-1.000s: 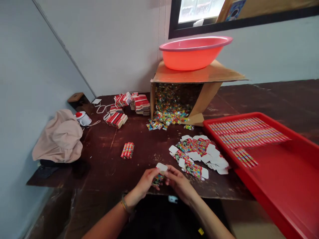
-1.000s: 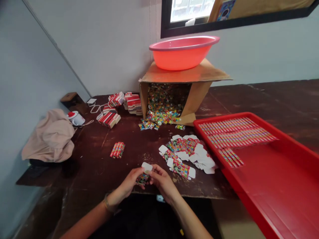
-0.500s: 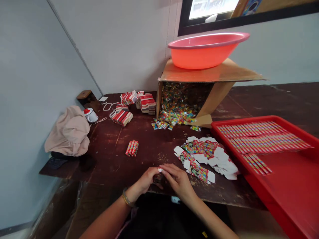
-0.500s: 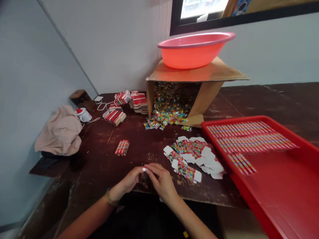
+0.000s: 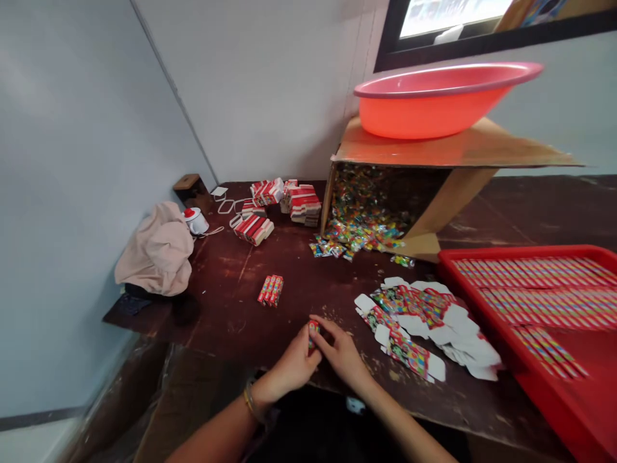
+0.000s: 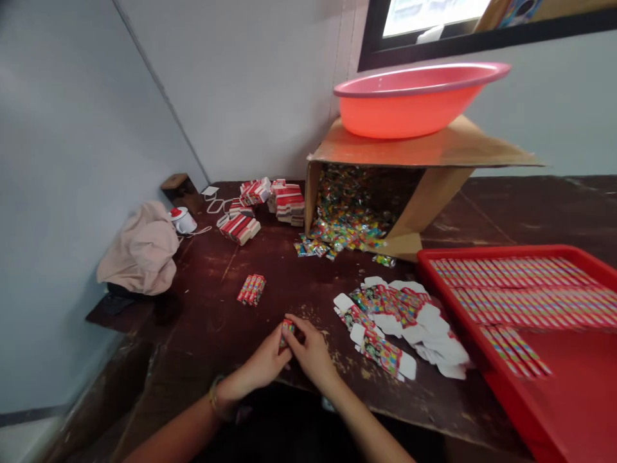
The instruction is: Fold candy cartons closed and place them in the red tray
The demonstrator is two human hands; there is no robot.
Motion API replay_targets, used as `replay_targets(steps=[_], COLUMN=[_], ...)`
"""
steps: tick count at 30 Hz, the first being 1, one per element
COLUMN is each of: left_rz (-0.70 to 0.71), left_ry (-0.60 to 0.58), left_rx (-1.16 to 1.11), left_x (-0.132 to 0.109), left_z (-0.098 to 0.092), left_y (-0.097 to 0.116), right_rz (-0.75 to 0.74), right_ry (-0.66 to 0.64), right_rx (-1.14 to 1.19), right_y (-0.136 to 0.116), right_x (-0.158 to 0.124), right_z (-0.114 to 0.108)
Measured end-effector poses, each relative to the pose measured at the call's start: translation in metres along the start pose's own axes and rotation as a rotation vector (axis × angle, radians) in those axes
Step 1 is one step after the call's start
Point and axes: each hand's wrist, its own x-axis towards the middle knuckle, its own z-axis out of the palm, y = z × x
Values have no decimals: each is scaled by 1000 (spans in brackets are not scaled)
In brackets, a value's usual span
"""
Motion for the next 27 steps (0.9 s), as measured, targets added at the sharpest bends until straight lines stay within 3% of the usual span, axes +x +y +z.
replay_targets(steps=[3,6,7,9,11,13,15,17,19,22,24,27], left_rz=[137,116,76,8,-16,-5,45,131,198,188,122,51], left_ry=[217,624,683,688,652,648,699,751,677,334,64,-245], left_rx=[282,411,410,376,350,345,381,441,445,323,221,135], left_x=[8,24,31,44,51,51,43,32,23,13,10,10], left_z=[-39,-89,-102,-120,-125,-124,-121,-116,-103,-62,-23,37], left_y=[-2,-10,-15,-27,-37,-42,-40,-31,-21,-8,-2,4], right_rz=[50,39,27,3,-12,-28,-69,-148,-136,-27,20,71], right_ry=[19,69,78,89,95,97,114,169,255,341,370,347], right_rx=[60,41,39,38,38,36,-23,-246,-511,-825,-910,-870], right_y=[13,16,14,8,1,-1,7,26,53,91,103,99], right_x=[50,103,116,132,130,108,70,20,-35,-103,-124,-119], right_z=[20,42,50,64,68,53,19,-28,-77,-130,-145,-151])
